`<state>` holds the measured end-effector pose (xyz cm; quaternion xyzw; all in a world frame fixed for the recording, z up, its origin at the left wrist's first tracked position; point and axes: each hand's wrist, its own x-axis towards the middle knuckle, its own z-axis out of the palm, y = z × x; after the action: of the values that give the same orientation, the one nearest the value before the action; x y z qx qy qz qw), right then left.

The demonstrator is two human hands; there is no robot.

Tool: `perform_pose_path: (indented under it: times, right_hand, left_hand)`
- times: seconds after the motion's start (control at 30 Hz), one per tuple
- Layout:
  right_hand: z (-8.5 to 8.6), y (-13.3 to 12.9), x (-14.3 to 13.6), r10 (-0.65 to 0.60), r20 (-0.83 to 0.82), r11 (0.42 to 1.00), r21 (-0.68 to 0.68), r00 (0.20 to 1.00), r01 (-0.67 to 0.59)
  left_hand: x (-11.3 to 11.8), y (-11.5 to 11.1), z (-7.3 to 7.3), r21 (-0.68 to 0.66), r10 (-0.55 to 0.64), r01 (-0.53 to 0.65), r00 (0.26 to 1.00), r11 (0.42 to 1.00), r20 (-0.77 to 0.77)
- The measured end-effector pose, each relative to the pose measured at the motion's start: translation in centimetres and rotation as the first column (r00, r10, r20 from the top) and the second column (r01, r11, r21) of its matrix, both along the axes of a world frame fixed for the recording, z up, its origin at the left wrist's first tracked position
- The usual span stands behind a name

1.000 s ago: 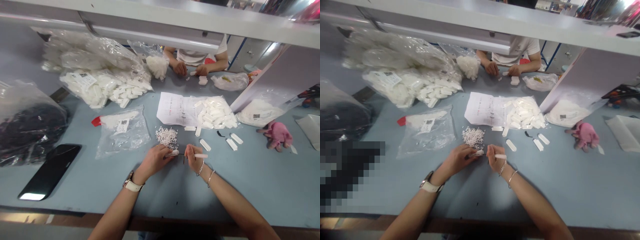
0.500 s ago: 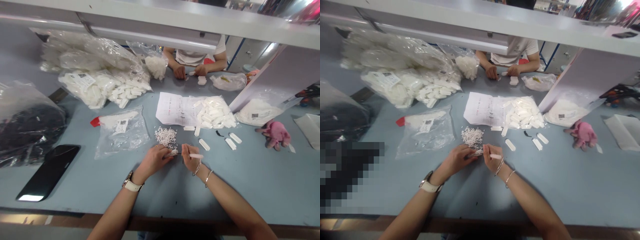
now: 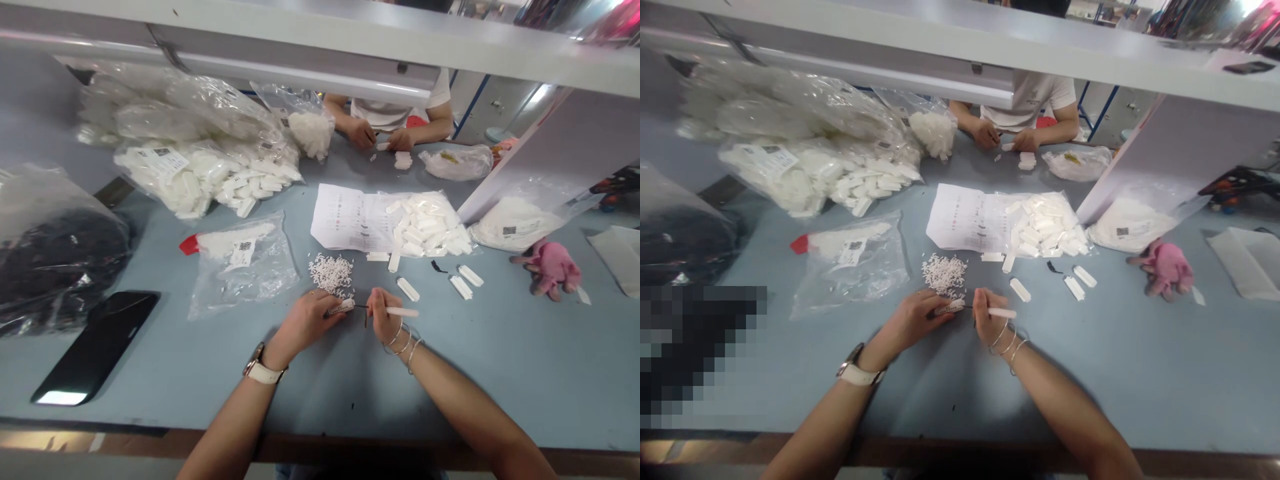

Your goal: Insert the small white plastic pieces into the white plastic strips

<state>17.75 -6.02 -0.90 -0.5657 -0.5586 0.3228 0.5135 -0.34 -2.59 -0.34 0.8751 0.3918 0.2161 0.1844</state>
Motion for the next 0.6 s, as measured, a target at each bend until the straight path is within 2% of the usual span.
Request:
perform_pose_path:
  times: [0.23,0.43,0.6]
  right_hand:
    - [-0.08,0.38,-0.03,0.027,0.103,1.0,-0.007,0.994,-0.026]
    - [0.34,0.48,-0.35,0.053,0.234,0.996,0.063,0.971,-0.07]
    - [-0.54,0.03,-0.2,0.001,0.188,0.997,0.07,0.982,-0.015]
  left_hand:
    - [0.08,-0.04,0.31,0.007,-0.002,0.002,1.0,1.0,-0.015]
    - [0.08,-0.02,0.24,0.02,0.006,-0.005,0.999,1.0,-0.042]
    - [0.03,0.01,0.06,0.015,0.006,-0.005,0.999,1.0,-0.035]
